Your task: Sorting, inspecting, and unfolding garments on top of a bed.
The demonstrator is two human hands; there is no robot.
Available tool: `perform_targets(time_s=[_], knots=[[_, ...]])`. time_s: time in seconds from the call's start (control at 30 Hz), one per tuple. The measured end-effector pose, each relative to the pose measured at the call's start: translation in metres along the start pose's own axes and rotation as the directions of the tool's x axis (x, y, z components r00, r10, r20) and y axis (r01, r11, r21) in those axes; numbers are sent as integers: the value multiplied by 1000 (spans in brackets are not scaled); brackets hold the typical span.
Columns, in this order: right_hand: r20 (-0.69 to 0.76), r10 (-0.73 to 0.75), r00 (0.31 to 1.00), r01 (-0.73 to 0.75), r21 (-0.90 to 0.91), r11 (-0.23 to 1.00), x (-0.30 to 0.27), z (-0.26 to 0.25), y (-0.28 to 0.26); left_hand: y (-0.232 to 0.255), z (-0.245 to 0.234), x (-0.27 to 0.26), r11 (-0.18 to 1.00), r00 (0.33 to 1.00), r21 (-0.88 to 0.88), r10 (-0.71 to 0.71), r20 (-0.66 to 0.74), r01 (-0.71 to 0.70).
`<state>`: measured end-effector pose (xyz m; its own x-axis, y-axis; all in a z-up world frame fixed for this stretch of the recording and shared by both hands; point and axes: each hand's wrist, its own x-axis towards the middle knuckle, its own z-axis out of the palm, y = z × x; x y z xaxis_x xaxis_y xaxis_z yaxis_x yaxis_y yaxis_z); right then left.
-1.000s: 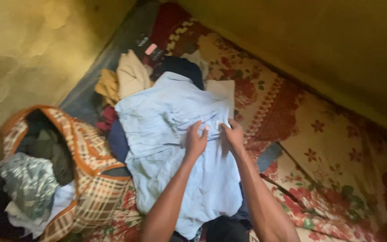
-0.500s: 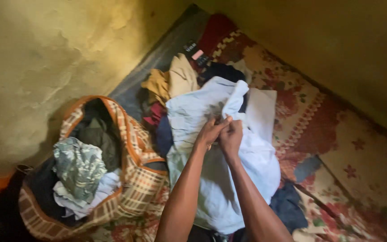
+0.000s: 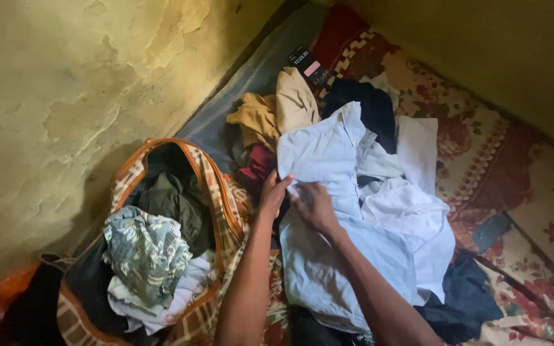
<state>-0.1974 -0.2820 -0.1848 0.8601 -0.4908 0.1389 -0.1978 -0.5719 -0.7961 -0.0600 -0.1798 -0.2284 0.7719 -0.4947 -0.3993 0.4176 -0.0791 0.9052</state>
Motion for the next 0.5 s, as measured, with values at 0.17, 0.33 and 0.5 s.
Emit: perform_targets(time_s=[0.17,0.33,0.5], knots=[[-492,37,870,-68,-45,997,18,-25,56,7,4,14,985,990,108,137,-7,-136],[-58,765,642,-520,700,489,49,-42,89,4,8,27,981,985,188,75,-153,-46],[-12,643,765,-543,525,656,61,-45,118,26,6,36,996,993,4,-90,76,90]])
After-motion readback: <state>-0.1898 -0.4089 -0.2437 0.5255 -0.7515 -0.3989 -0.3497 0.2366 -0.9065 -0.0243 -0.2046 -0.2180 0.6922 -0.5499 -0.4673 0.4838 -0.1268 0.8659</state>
